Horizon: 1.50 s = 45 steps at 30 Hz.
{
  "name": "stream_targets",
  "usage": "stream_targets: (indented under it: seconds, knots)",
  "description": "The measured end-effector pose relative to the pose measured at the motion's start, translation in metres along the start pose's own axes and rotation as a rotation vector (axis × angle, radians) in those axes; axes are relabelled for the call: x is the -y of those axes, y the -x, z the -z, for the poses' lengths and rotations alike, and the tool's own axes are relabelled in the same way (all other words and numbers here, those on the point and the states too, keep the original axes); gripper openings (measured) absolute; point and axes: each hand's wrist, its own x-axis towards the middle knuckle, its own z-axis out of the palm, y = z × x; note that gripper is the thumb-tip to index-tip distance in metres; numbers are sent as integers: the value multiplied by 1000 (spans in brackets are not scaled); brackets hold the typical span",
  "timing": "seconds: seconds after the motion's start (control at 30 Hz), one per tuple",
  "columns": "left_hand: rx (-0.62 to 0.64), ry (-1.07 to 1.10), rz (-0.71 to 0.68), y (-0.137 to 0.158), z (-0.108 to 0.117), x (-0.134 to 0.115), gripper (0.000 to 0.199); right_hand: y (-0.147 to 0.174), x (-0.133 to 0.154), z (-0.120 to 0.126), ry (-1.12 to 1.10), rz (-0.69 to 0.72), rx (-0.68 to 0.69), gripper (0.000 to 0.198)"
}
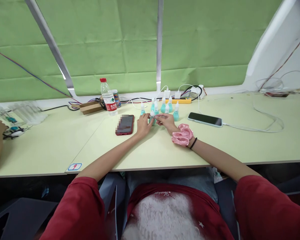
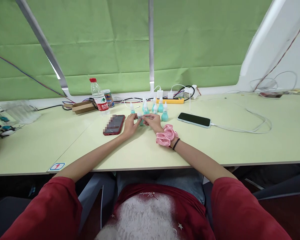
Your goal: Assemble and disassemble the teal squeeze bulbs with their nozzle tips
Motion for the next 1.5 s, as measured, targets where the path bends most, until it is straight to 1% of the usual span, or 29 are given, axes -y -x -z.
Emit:
stream_targets:
  seconds: [0.33,0.7,0.8,0.93,1.1,1.37,1.5]
  knots:
    - [6,-1,9,0,0,-1,17,4,3,1,-5,12,-12,23]
    - [21,3,7,0,0,-1,19,-2,-7,1,24,-8,-6,29]
    - [22,7,4,0,1,-2,20,-3,-8,1,26,0,-27,25]
    - [20,17,3,0,2,-2,20,-3,-6,0,-2,40,-93,21]
    - [7,31,6,0,2,-2,19,-2,-5,0,-63,75,-136,27]
    - [-26,66,-4,-1,-1,2,21,-6,-8,0,-97,43,-63,37]
    - [-14,91,-29,-1,-1,3,27,-6,-7,1,-89,44,-31,37]
